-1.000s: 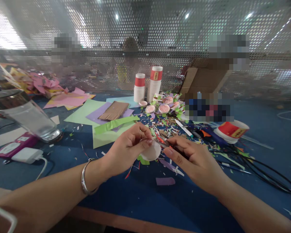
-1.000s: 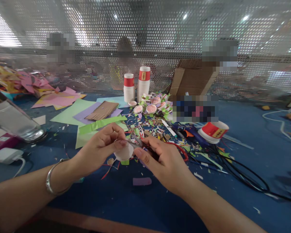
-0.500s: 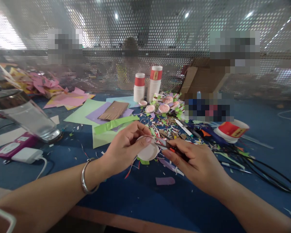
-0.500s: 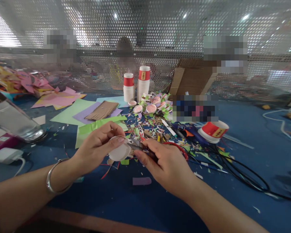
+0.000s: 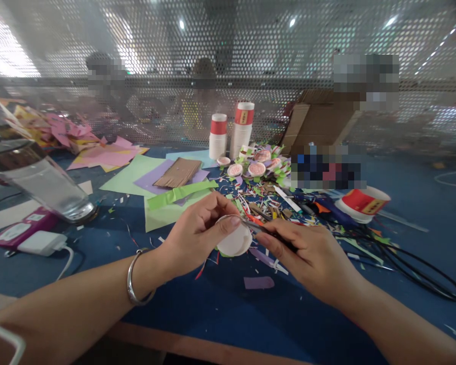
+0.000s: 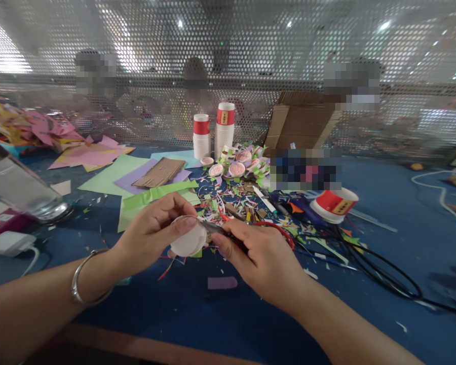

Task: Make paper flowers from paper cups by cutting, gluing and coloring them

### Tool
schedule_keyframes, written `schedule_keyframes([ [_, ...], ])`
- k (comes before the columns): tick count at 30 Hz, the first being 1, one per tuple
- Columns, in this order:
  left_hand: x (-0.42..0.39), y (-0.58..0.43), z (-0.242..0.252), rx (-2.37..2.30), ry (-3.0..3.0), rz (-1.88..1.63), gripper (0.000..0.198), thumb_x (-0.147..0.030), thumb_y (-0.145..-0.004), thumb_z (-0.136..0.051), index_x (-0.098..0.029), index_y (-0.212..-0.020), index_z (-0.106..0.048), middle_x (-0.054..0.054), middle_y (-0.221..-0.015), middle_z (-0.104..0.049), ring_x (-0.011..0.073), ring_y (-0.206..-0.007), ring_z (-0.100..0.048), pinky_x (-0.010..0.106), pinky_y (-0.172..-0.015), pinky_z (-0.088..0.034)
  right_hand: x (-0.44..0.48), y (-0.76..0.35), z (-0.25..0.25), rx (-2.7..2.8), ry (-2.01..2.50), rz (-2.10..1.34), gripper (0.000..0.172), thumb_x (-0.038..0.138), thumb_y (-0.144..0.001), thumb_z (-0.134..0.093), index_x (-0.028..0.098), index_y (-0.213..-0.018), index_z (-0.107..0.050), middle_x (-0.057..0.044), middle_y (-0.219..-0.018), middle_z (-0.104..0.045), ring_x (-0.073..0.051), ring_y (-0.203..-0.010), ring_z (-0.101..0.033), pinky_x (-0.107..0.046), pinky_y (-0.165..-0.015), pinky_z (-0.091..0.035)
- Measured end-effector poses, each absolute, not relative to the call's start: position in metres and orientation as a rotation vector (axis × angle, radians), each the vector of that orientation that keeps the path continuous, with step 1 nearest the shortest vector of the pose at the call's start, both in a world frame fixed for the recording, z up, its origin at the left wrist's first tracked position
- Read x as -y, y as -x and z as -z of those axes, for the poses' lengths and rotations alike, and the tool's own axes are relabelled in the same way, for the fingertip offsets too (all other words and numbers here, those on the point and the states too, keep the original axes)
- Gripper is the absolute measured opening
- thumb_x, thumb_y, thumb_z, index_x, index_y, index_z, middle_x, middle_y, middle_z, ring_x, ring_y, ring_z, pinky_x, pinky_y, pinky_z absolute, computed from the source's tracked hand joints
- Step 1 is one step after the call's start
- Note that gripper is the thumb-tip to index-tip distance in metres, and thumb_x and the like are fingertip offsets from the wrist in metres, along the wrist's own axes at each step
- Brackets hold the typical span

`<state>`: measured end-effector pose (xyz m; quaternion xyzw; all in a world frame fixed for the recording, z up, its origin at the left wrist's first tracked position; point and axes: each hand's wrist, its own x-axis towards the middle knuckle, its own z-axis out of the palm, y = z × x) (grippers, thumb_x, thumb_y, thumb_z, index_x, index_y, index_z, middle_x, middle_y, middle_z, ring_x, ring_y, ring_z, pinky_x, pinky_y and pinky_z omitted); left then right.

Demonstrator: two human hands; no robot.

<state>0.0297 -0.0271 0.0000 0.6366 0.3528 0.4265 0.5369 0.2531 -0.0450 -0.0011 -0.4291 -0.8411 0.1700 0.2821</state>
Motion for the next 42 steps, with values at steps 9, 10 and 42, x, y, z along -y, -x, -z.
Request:
schedule_keyframes([
  [9, 0.026, -0.029, 0.001, -0.793, -1.472, -0.991, 0.021, -0.033, -0.093, -0.068, -0.017, -0.09, -0.055, -0.001, -0.071, -0.065, 0.0068, -0.054, -0.057, 0.018, -0.047, -0.044, 0.047, -0.255, -0.003, 2.267, 1.109, -0.402, 0.03, 0.036, -0.104, -0.052, 0.02, -0.081, -0.061, 0.003, -0.062, -0.055, -0.009, -0.053, -0.052, -0.025, -0.053, -0.035],
  [10, 0.025, -0.029, 0.0, -0.785, -1.467, -0.992, 0.021, -0.033, -0.092, -0.069, -0.017, -0.09, -0.056, -0.001, -0.071, -0.065, 0.0065, -0.054, -0.056, 0.018, -0.047, -0.043, 0.047, -0.255, -0.004, 2.268, 1.108, -0.419, 0.03, 0.036, -0.104, -0.052, 0.02, -0.08, -0.06, 0.004, -0.062, -0.054, -0.009, -0.053, -0.052, -0.025, -0.053, -0.035],
  [42, 0.031, -0.029, 0.012, -0.722, -2.03, -1.286, 0.003, -0.021, -0.096, -0.062, -0.019, -0.094, -0.061, 0.001, -0.085, -0.06, 0.0085, -0.069, -0.055, 0.022, -0.06, -0.044, 0.049, -0.252, -0.003, 2.162, 1.079, -0.635, 0.034, 0.039, -0.103, -0.051, 0.02, -0.076, -0.056, 0.005, -0.062, -0.043, -0.008, -0.054, -0.042, -0.024, -0.052, -0.032],
])
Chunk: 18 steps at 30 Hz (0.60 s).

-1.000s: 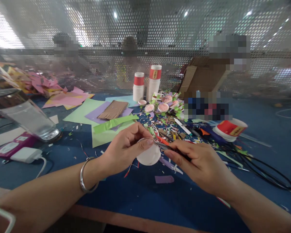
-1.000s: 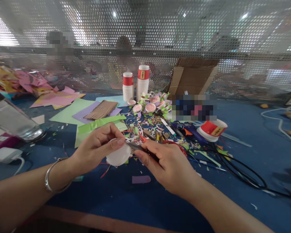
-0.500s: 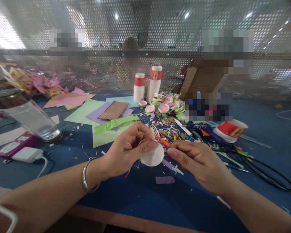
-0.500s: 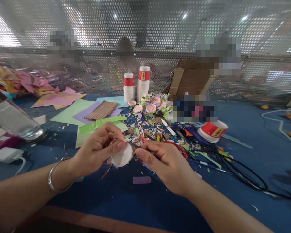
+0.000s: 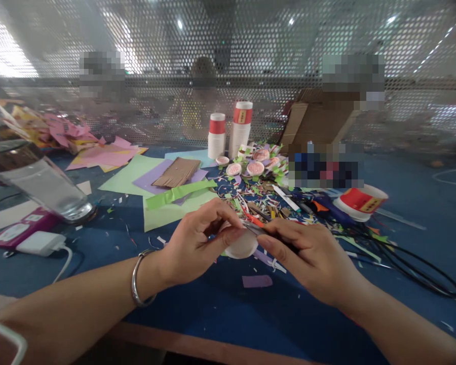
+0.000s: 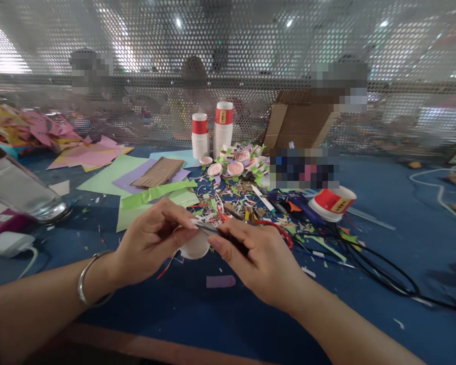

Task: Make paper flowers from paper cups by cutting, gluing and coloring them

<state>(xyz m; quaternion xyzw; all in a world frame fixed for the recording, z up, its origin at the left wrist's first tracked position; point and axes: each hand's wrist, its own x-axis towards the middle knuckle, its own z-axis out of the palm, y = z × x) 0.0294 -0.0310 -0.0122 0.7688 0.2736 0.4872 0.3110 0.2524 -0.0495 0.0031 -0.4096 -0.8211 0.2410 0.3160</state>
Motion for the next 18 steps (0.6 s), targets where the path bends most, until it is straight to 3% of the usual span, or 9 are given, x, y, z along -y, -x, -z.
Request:
schedule_keyframes([
  [9, 0.0317, -0.0329, 0.0067, -0.592, -1.633, -1.152, 0.013, -0.021, -0.092, -0.069, -0.017, -0.089, -0.058, -0.004, -0.074, -0.054, 0.0034, -0.056, -0.05, 0.015, -0.05, -0.04, 0.0532, -0.2552, -0.0082, 2.202, 1.106, -0.636, 0.036, 0.04, -0.104, -0.05, 0.019, -0.075, -0.056, 0.004, -0.063, -0.045, -0.009, -0.055, -0.044, -0.024, -0.052, -0.033],
  [18, 0.0278, -0.0351, 0.0071, -0.485, -1.157, -0.938, 0.022, -0.024, -0.088, -0.075, -0.018, -0.088, -0.054, -0.003, -0.066, -0.067, 0.0069, -0.055, -0.061, 0.015, -0.05, -0.048, 0.0509, -0.2553, -0.0112, 2.161, 1.071, -0.779, 0.042, 0.042, -0.104, -0.048, 0.02, -0.069, -0.048, 0.005, -0.062, -0.04, -0.008, -0.054, -0.038, -0.024, -0.05, -0.029],
])
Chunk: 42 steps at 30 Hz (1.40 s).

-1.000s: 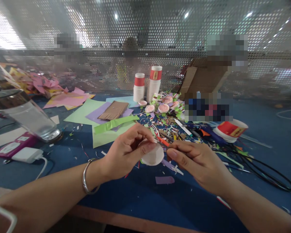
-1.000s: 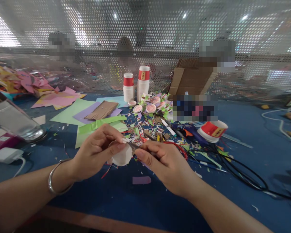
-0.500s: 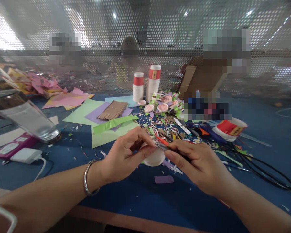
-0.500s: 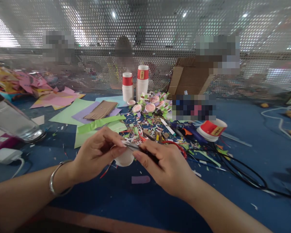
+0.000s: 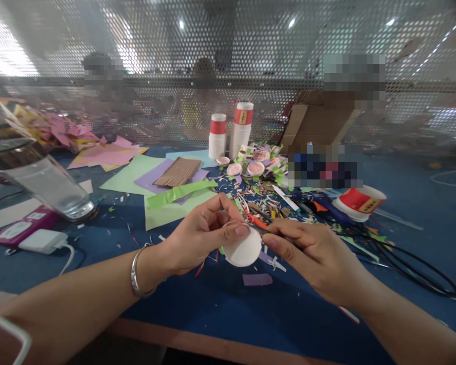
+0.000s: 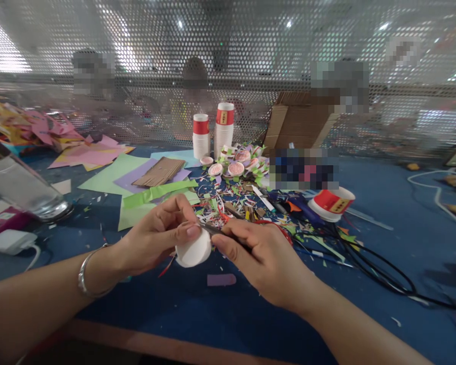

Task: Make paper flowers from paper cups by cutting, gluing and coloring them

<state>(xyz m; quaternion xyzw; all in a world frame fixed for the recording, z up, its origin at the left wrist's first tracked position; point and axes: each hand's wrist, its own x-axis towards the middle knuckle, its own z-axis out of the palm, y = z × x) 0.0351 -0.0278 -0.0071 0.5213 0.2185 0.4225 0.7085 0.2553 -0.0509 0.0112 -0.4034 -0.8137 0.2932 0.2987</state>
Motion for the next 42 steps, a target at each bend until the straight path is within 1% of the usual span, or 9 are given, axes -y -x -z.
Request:
schedule_keyframes([
  [6, 0.029, -0.037, 0.007, -0.454, -1.125, -0.933, 0.022, -0.023, -0.089, -0.074, -0.019, -0.089, -0.052, -0.003, -0.07, -0.069, 0.0082, -0.058, -0.065, 0.016, -0.052, -0.05, 0.049, -0.254, -0.009, 2.059, 1.056, -1.001, 0.046, 0.049, -0.104, -0.048, 0.019, -0.069, -0.05, 0.005, -0.063, -0.038, -0.009, -0.057, -0.036, -0.025, -0.052, -0.028],
  [9, 0.033, -0.038, 0.009, -0.464, -1.332, -1.1, 0.017, -0.019, -0.091, -0.071, -0.018, -0.088, -0.054, -0.003, -0.075, -0.066, 0.0053, -0.059, -0.061, 0.015, -0.053, -0.047, 0.05, -0.253, -0.008, 1.956, 1.017, -1.176, 0.047, 0.052, -0.102, -0.05, 0.019, -0.069, -0.05, 0.006, -0.061, -0.034, -0.008, -0.053, -0.03, -0.026, -0.048, -0.025],
  [12, 0.037, -0.038, 0.012, -0.579, -1.704, -1.342, 0.01, -0.017, -0.089, -0.072, -0.017, -0.09, -0.062, 0.0, -0.084, -0.063, 0.0055, -0.069, -0.06, 0.017, -0.062, -0.049, 0.051, -0.253, -0.007, 1.869, 0.971, -1.308, 0.047, 0.053, -0.102, -0.051, 0.02, -0.069, -0.048, 0.007, -0.06, -0.03, -0.007, -0.05, -0.025, -0.026, -0.047, -0.022],
  [15, 0.038, -0.038, 0.012, -0.647, -1.829, -1.381, 0.009, -0.018, -0.09, -0.071, -0.018, -0.091, -0.062, 0.0, -0.082, -0.062, 0.0065, -0.068, -0.059, 0.018, -0.06, -0.047, 0.05, -0.253, -0.006, 1.938, 0.983, -1.173, 0.046, 0.052, -0.102, -0.05, 0.02, -0.069, -0.049, 0.007, -0.061, -0.032, -0.008, -0.051, -0.028, -0.026, -0.047, -0.024],
  [19, 0.036, -0.04, 0.009, -0.602, -1.651, -1.24, 0.016, -0.021, -0.092, -0.068, -0.019, -0.089, -0.053, -0.004, -0.07, -0.06, 0.0049, -0.054, -0.054, 0.017, -0.048, -0.042, 0.048, -0.253, -0.004, 2.091, 1.038, -0.785, 0.043, 0.047, -0.103, -0.051, 0.019, -0.071, -0.054, 0.005, -0.064, -0.041, -0.009, -0.056, -0.039, -0.026, -0.052, -0.029],
  [22, 0.035, -0.04, 0.009, -0.616, -1.574, -1.166, 0.021, -0.023, -0.091, -0.07, -0.02, -0.089, -0.049, -0.005, -0.069, -0.06, 0.0044, -0.051, -0.053, 0.017, -0.045, -0.04, 0.046, -0.254, -0.003, 2.148, 1.051, -0.692, 0.042, 0.047, -0.103, -0.049, 0.019, -0.073, -0.056, 0.004, -0.064, -0.043, -0.009, -0.057, -0.04, -0.026, -0.052, -0.031],
  [32, 0.039, -0.041, 0.008, -0.658, -1.447, -1.113, 0.039, -0.033, -0.086, -0.077, -0.022, -0.085, -0.04, -0.007, -0.067, -0.061, 0.0043, -0.049, -0.053, 0.016, -0.044, -0.038, 0.05, -0.253, -0.007, 2.16, 1.031, -0.69, 0.042, 0.048, -0.103, -0.049, 0.02, -0.072, -0.054, 0.004, -0.062, -0.042, -0.01, -0.055, -0.038, -0.027, -0.051, -0.03],
  [39, 0.033, -0.041, 0.008, -0.568, -1.307, -1.044, 0.037, -0.026, -0.086, -0.077, -0.021, -0.088, -0.041, -0.006, -0.069, -0.066, 0.0062, -0.054, -0.061, 0.018, -0.054, -0.049, 0.048, -0.253, -0.007, 2.09, 1.056, -0.933, 0.048, 0.055, -0.101, -0.048, 0.021, -0.068, -0.047, 0.005, -0.059, -0.037, -0.009, -0.051, -0.032, -0.027, -0.047, -0.025],
  [42, 0.029, -0.039, 0.01, -0.564, -1.334, -1.043, 0.039, -0.028, -0.084, -0.08, -0.021, -0.088, -0.041, -0.006, -0.069, -0.065, 0.0072, -0.057, -0.063, 0.018, -0.055, -0.048, 0.046, -0.253, -0.005, 2.074, 1.056, -0.994, 0.048, 0.056, -0.101, -0.048, 0.022, -0.068, -0.045, 0.006, -0.058, -0.034, -0.008, -0.048, -0.028, -0.027, -0.046, -0.022],
])
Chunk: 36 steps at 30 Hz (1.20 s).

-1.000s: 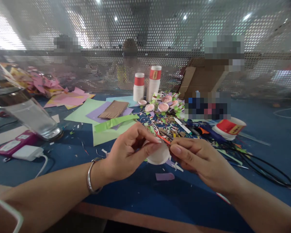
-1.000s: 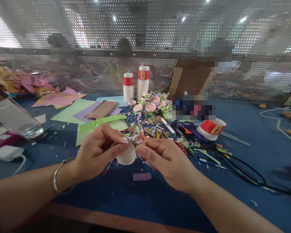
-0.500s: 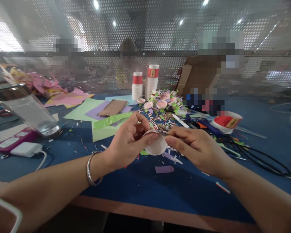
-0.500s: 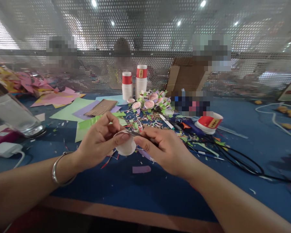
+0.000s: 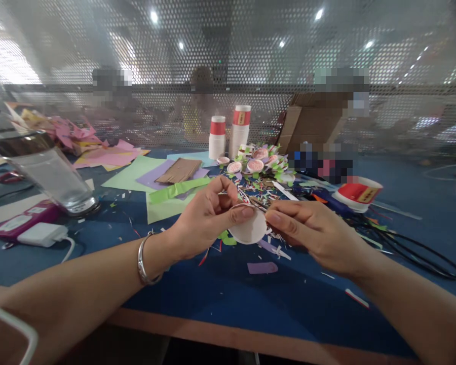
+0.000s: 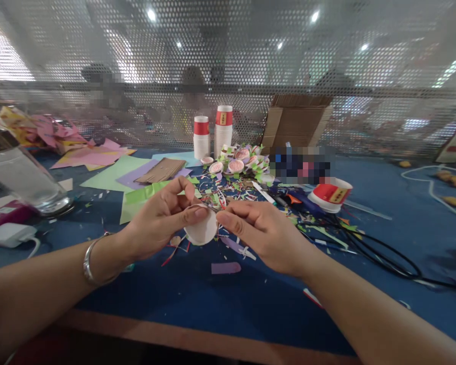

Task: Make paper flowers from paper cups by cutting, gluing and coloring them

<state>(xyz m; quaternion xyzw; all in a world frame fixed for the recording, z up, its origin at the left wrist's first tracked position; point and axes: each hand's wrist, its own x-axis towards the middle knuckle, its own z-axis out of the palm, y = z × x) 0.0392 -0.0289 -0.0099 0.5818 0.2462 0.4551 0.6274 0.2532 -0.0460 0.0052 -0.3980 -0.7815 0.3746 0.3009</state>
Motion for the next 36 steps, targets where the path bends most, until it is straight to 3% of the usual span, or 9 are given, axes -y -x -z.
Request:
schedule_keyframes([
  [6, 0.026, -0.037, 0.01, -0.58, -1.349, -1.004, 0.046, -0.035, -0.08, -0.083, -0.022, -0.09, -0.04, -0.007, -0.065, -0.063, 0.0076, -0.057, -0.062, 0.019, -0.053, -0.045, 0.045, -0.251, -0.002, 2.06, 1.05, -1.008, 0.049, 0.058, -0.101, -0.048, 0.022, -0.067, -0.043, 0.007, -0.057, -0.033, -0.008, -0.049, -0.028, -0.027, -0.046, -0.021],
  [16, 0.024, -0.036, 0.016, -0.625, -1.396, -0.973, 0.05, -0.042, -0.078, -0.084, -0.022, -0.098, -0.042, -0.004, -0.073, -0.066, 0.0103, -0.063, -0.064, 0.022, -0.058, -0.045, 0.038, -0.251, 0.005, 2.152, 1.082, -0.825, 0.048, 0.058, -0.1, -0.049, 0.02, -0.072, -0.055, 0.005, -0.059, -0.041, -0.009, -0.052, -0.035, -0.027, -0.048, -0.026],
  [28, 0.029, -0.037, 0.012, -0.607, -1.377, -0.977, 0.039, -0.033, -0.083, -0.08, -0.021, -0.095, -0.045, -0.007, -0.068, -0.064, 0.0067, -0.059, -0.061, 0.02, -0.059, -0.046, 0.045, -0.25, 0.002, 2.167, 1.053, -0.741, 0.046, 0.054, -0.101, -0.05, 0.02, -0.071, -0.054, 0.005, -0.06, -0.038, -0.009, -0.051, -0.034, -0.026, -0.049, -0.027],
  [36, 0.026, -0.038, 0.012, -0.615, -1.287, -0.952, 0.047, -0.035, -0.077, -0.085, -0.021, -0.094, -0.044, -0.005, -0.067, -0.067, 0.0102, -0.062, -0.066, 0.021, -0.058, -0.047, 0.043, -0.249, 0.003, 2.124, 1.063, -0.838, 0.05, 0.059, -0.1, -0.048, 0.021, -0.067, -0.047, 0.005, -0.056, -0.039, -0.01, -0.051, -0.035, -0.027, -0.047, -0.027],
])
